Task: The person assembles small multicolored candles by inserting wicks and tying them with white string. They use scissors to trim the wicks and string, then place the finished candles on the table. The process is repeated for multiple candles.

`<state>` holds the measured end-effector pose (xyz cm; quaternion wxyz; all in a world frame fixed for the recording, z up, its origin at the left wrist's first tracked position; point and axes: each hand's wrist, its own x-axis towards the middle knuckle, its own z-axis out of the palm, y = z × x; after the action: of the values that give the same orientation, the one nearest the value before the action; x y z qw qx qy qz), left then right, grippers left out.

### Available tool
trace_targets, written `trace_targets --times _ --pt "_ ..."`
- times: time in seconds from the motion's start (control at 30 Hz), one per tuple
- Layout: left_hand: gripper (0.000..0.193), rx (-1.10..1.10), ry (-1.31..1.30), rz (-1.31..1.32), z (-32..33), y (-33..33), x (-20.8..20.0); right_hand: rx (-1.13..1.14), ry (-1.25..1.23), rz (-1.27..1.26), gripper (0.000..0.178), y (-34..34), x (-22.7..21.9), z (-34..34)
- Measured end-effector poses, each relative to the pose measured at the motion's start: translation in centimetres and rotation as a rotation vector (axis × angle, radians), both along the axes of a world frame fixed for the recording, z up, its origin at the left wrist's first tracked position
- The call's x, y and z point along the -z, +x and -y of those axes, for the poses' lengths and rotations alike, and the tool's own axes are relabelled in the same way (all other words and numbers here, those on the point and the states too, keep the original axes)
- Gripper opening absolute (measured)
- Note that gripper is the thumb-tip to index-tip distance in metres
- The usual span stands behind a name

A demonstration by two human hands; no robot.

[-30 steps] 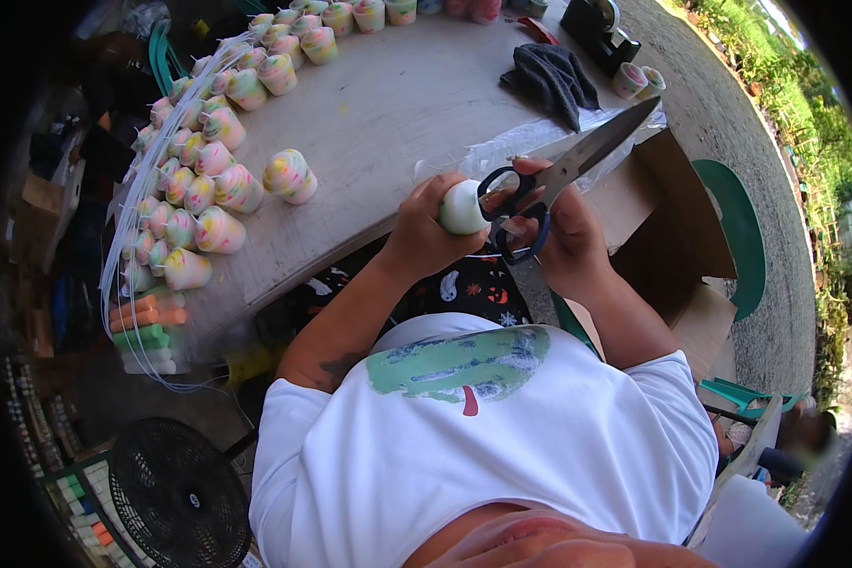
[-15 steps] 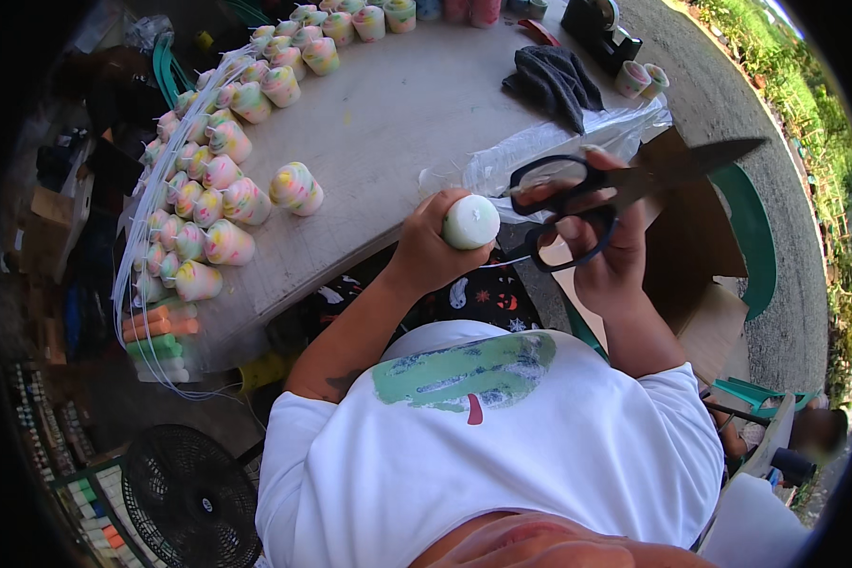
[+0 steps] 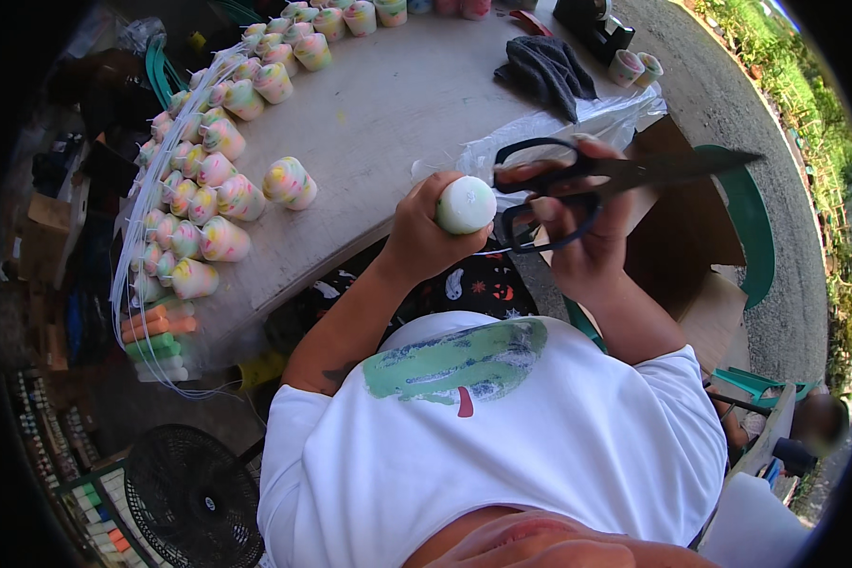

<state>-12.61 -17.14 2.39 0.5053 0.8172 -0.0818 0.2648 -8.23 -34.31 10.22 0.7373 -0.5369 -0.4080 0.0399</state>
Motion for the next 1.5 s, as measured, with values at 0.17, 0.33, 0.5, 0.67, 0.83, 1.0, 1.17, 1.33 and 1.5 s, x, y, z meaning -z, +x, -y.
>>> trace_targets --times 0.17,0.33,0.5,0.67,0.83,1.0,1.17,1.33,1.5 --pt "0.051 -0.009 -0.056 -0.044 -0.2 -0.3 0.4 0.008 -0.005 -0.028 0.055 0.0 -0.1 -0.3" --pt "0.053 0.101 -0.437 -0.265 -0.6 0.0 0.5 -0.301 -0.198 -0.399 0.053 0.8 0.7 0.6" --pt "0.058 0.325 -1.172 -0.210 -3.7 1.0 -0.6 -0.612 -0.238 -0.551 0.057 2.6 1.9 3.7" --pt "0.068 0.329 -1.366 -0.108 -5.0 1.2 -1.8 -0.759 -0.490 -0.608 0.068 0.1 6.7 2.9" --pt "0.068 0.230 -1.424 -0.075 -4.5 0.8 -1.6 -0.710 -0.466 -0.586 0.059 -0.5 8.0 -0.1" --pt "0.069 0.219 -1.446 -0.074 -4.6 0.6 -1.6 -0.663 -0.431 -0.588 0.053 -0.4 7.6 -2.1" --pt "0.069 0.264 -1.458 -0.076 -4.8 0.7 -1.2 -0.579 -0.484 -0.637 0.045 -0.3 6.4 -2.7" --pt "0.060 -0.003 -1.300 -0.084 -6.2 0.6 -1.4 -0.241 -0.872 -0.375 0.044 5.4 2.4 -2.3" --pt "0.044 0.008 -1.208 -0.364 -7.2 -0.4 -3.3 0.268 -1.294 0.363 0.038 13.6 3.0 -6.5"
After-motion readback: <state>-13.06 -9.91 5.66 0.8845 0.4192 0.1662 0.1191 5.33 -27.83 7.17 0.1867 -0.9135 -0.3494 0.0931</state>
